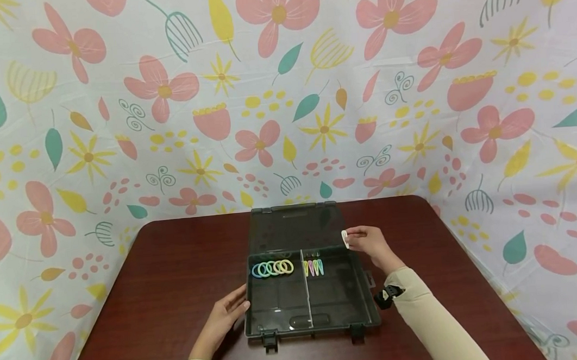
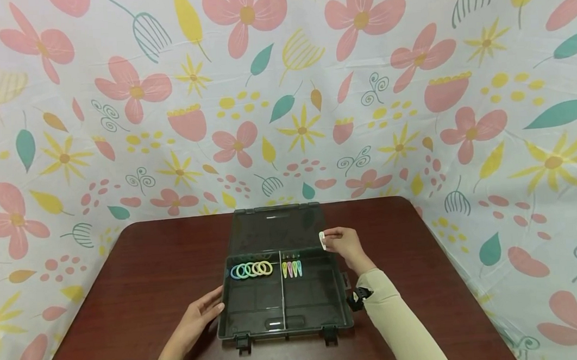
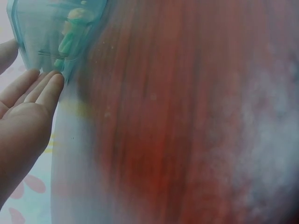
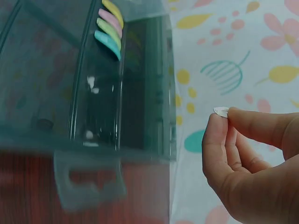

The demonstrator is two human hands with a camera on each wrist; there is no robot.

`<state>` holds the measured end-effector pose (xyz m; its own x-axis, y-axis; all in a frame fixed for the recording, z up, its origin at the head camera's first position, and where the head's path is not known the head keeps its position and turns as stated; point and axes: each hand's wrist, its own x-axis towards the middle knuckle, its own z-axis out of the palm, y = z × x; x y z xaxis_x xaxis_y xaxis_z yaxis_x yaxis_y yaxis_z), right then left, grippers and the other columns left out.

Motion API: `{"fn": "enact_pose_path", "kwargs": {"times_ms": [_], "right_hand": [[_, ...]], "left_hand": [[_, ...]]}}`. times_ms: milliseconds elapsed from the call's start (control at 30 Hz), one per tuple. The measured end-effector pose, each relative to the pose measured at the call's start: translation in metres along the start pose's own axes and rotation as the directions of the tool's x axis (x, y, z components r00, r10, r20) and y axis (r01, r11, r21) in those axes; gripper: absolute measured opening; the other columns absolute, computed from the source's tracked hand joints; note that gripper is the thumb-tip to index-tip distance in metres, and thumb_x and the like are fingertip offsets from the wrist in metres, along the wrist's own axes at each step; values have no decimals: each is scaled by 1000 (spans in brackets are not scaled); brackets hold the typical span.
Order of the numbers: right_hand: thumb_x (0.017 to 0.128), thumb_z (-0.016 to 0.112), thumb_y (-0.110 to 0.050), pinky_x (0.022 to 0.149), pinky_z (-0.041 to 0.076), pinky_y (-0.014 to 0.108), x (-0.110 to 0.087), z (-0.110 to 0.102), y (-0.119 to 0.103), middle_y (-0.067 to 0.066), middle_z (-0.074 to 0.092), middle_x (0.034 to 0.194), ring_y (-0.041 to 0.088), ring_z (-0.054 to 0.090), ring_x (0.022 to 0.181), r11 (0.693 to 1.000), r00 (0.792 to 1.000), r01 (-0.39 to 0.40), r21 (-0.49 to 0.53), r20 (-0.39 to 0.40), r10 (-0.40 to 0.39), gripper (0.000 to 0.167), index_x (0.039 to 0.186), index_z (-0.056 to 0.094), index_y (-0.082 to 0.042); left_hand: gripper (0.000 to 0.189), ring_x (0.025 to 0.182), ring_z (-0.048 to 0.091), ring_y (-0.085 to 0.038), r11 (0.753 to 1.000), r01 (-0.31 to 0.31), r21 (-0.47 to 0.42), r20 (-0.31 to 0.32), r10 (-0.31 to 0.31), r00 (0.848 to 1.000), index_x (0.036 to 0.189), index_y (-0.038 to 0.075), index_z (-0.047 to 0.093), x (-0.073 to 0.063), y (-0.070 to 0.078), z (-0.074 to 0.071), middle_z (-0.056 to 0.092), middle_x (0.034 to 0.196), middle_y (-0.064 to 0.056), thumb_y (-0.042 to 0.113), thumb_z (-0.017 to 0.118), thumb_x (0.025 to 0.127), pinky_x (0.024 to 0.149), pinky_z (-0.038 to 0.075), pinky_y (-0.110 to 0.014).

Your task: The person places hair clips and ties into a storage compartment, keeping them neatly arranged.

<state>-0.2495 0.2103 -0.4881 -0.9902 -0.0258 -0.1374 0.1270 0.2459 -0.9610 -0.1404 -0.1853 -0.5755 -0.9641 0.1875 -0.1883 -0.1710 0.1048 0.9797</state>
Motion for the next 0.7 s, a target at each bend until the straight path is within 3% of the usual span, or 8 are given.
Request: {"fn": "enact_pose_path", "kwargs": {"times_ms": [300, 700], "right_hand": [[91, 62, 2, 85, 54, 48, 1, 28, 1, 21, 64, 100, 19, 67, 79, 998, 997, -67, 10, 49, 67, 25, 112, 60, 13], [89, 63, 3, 79, 57, 43, -1, 51, 17, 19, 64, 95, 24, 67, 81, 988, 987, -153, -6, 52, 153, 20, 108, 62, 10]], "left_hand": [[57, 135, 38, -38, 1000, -12, 8, 2, 12, 1000, 145, 3, 41, 1, -3, 0, 37, 149, -20, 20, 63, 95, 102, 44, -44], [57, 135, 37, -37, 1000, -24, -10, 7, 24, 1000, 146, 3, 41, 1, -3, -1, 37, 149, -20, 18, 62, 95, 102, 44, -42]]}}
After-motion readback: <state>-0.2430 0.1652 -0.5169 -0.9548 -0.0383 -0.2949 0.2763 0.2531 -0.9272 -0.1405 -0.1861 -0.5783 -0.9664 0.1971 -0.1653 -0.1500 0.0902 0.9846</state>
